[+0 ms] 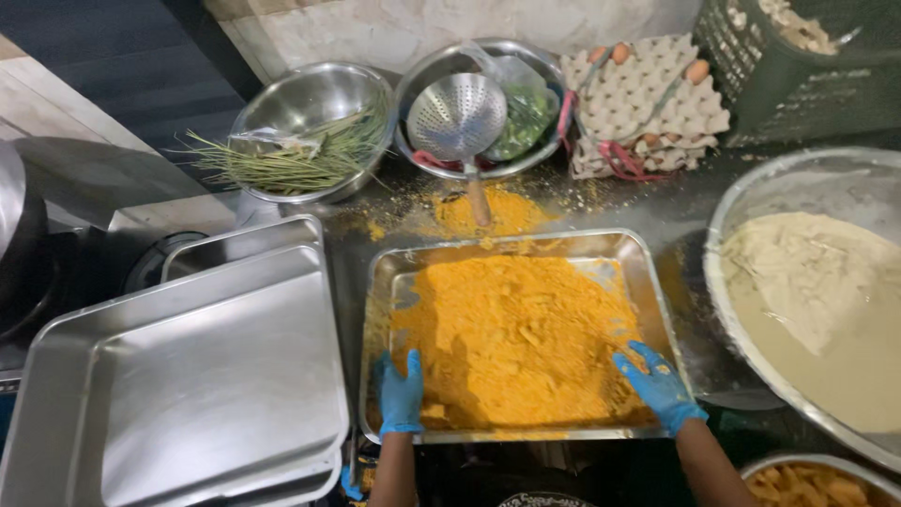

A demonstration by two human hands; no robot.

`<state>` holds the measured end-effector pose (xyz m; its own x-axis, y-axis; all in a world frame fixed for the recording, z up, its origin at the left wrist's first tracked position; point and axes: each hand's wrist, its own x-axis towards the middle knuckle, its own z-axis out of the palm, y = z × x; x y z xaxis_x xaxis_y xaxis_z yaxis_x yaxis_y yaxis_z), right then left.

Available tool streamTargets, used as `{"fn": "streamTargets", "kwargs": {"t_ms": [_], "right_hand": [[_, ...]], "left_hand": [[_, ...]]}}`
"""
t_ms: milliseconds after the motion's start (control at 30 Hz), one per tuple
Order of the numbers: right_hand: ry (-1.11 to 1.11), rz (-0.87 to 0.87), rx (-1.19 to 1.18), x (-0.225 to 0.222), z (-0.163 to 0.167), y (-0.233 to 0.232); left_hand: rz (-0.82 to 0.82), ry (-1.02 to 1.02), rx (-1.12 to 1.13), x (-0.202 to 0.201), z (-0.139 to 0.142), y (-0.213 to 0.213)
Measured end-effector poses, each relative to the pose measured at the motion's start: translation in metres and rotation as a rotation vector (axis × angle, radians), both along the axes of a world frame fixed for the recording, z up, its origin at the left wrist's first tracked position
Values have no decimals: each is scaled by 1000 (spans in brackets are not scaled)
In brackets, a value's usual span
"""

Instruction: The person, wearing blue gloves, coats pieces of food in an orange crumb powder spread in a metal tray, turning and pressing the pieces by hand to cover them, and occasionally moves coated pieces aside. A bowl of batter and a bowl of already coated pieces sit beside the tray on the work table.

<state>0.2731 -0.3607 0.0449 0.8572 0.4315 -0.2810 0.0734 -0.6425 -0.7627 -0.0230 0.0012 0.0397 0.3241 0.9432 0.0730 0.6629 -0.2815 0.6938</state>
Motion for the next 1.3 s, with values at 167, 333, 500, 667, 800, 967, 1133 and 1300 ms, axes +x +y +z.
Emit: {"fn": "streamTargets", "kwargs": {"t_ms": [167, 333, 500, 667, 800, 967, 1133, 1300], "right_hand": [[112, -250, -11, -5, -7, 36], [515, -449, 139, -20, -1, 52], [973, -305, 651, -29, -7, 107], [1339, -241, 843, -31, -16, 163], [940, 17, 502, -3, -20, 143], [407, 366, -26, 41, -10, 97], [320, 435, -177, 49, -6, 81], [125, 402, -372, 42, -27, 41]], "left_hand": [[29, -68, -11, 3, -20, 23], [-36, -147, -597, 15, -39, 24], [13, -381, -1083, 68, -39, -7], [56, -605, -1590, 126, -7, -28], [-98, -425, -1424, 133, -1, -17], [-331, -385, -923, 108, -27, 4], [-433, -115, -364, 93, -36, 0], [-483, -45, -422, 79, -24, -22]]}}
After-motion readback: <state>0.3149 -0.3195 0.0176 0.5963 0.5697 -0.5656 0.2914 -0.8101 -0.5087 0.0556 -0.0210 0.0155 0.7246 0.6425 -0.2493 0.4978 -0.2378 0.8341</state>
